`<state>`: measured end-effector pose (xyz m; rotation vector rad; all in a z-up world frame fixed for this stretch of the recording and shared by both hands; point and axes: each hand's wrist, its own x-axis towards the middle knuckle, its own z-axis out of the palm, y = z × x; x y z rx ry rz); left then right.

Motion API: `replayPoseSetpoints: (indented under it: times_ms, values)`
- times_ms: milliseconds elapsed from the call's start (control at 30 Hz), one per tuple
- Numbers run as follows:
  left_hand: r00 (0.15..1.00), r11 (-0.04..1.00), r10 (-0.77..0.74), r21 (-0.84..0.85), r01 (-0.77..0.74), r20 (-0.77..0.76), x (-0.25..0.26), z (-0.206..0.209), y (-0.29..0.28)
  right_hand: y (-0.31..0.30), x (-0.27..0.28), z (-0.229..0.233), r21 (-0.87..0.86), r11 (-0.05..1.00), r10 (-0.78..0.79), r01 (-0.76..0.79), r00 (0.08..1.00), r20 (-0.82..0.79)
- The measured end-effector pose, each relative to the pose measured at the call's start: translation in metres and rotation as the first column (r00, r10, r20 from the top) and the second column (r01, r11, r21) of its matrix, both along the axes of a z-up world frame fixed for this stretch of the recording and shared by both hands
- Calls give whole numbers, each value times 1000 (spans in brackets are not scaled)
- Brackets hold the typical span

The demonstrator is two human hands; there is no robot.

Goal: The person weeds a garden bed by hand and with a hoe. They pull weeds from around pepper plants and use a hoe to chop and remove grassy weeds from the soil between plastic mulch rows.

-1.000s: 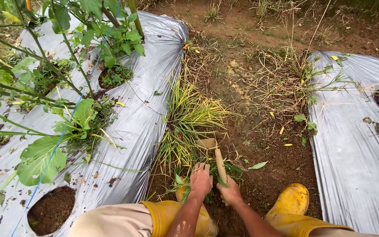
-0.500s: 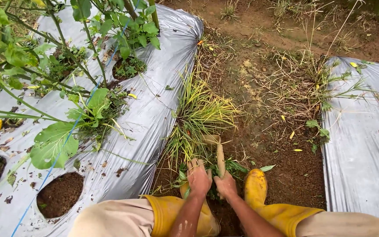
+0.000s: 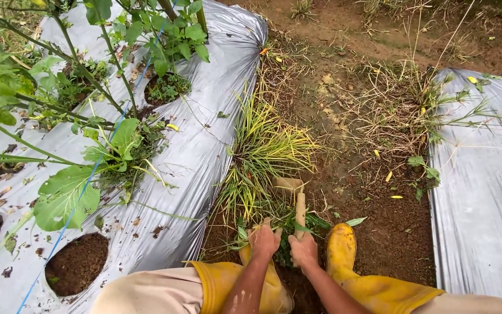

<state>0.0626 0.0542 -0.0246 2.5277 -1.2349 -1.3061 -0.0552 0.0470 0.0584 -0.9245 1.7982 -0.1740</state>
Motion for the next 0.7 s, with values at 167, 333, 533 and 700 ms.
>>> replayPoseSetpoints:
  times_ms: [167, 333, 533, 700]
  values:
    - [998, 996, -28, -89, 33, 59, -1, -24, 3, -12, -11, 0, 47, 999, -22, 15, 989, 145]
    - [996, 985, -19, -168, 32, 82, -5, -2, 2, -5, -38, -28, 23, 961, 272, -275, 958, 90]
    - [984, 921, -152, -349, 175, 92, -21, 2, 3, 5, -62, -22, 85, 875, 484, -477, 870, -96]
    - [931, 741, -330, -569, 357, 154, -34, -11, 0, 6, -72, -20, 73, 918, 396, -389, 902, -170]
